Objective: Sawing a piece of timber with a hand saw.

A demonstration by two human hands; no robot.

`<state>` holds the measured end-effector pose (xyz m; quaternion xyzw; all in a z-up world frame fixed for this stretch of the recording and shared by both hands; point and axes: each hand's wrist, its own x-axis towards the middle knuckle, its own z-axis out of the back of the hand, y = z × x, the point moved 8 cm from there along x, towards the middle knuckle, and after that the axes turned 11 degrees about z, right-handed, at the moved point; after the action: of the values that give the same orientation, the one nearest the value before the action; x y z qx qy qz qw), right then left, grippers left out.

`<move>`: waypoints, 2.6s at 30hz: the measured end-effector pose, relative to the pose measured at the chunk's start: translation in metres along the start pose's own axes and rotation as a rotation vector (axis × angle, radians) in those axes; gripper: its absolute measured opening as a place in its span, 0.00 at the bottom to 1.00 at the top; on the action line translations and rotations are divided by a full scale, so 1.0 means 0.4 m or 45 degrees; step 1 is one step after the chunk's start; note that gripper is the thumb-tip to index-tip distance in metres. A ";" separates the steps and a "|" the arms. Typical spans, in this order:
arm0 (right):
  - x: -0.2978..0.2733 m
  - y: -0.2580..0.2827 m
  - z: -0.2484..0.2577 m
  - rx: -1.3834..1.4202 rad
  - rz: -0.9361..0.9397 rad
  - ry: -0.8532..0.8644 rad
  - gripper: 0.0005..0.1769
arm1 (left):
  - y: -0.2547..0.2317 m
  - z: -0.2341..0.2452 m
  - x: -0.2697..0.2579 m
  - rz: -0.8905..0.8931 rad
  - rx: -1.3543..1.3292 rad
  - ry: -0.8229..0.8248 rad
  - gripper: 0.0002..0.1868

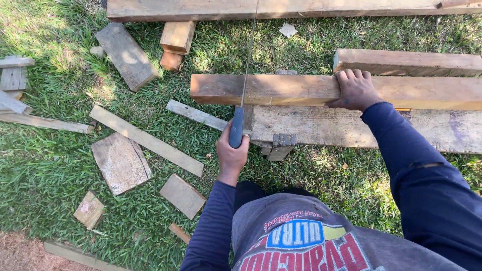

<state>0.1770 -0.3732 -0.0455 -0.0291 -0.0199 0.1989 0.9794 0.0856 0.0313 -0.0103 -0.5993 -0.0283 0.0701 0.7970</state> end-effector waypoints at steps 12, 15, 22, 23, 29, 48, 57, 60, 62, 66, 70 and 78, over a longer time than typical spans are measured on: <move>0.004 0.113 -0.052 0.199 0.183 0.116 0.54 | 0.014 0.111 -0.076 -0.107 0.102 -0.079 0.30; 0.038 0.111 -0.055 0.257 0.152 0.270 0.56 | 0.086 0.131 -0.051 0.036 -0.076 -0.130 0.30; 0.120 0.015 -0.110 0.633 0.028 0.547 0.67 | 0.045 0.096 0.032 -0.139 -0.111 -0.111 0.28; 0.128 0.006 -0.100 0.478 0.033 0.547 0.64 | 0.048 0.095 0.045 -0.141 -0.148 -0.130 0.27; 0.137 0.027 -0.062 0.315 -0.016 0.452 0.65 | 0.098 0.062 0.126 0.098 -0.201 -0.111 0.13; 0.160 -0.013 -0.130 0.432 -0.300 0.244 0.59 | 0.032 -0.021 0.287 -0.084 -0.044 -0.219 0.24; 0.142 0.003 -0.115 0.398 -0.206 0.071 0.57 | 0.010 -0.040 0.285 -0.027 0.059 -0.165 0.25; 0.134 0.010 -0.103 0.330 -0.209 -0.025 0.55 | 0.016 -0.040 0.289 -0.048 0.058 -0.177 0.26; 0.124 0.016 -0.094 0.248 -0.129 -0.206 0.53 | 0.024 -0.037 0.289 -0.052 -0.005 -0.183 0.26; 0.115 0.033 -0.081 0.178 -0.104 -0.328 0.50 | 0.030 -0.033 0.294 -0.044 -0.009 -0.187 0.25; 0.106 0.052 -0.054 0.134 -0.108 -0.369 0.47 | 0.019 -0.030 0.286 -0.038 -0.011 -0.167 0.25; 0.103 0.053 -0.039 0.172 -0.129 -0.389 0.47 | 0.035 -0.036 0.294 -0.014 -0.113 -0.139 0.22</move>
<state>0.2076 -0.3384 -0.0613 0.0686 -0.1566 0.1522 0.9735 0.2028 0.0384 -0.0323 -0.6293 -0.0780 0.0970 0.7672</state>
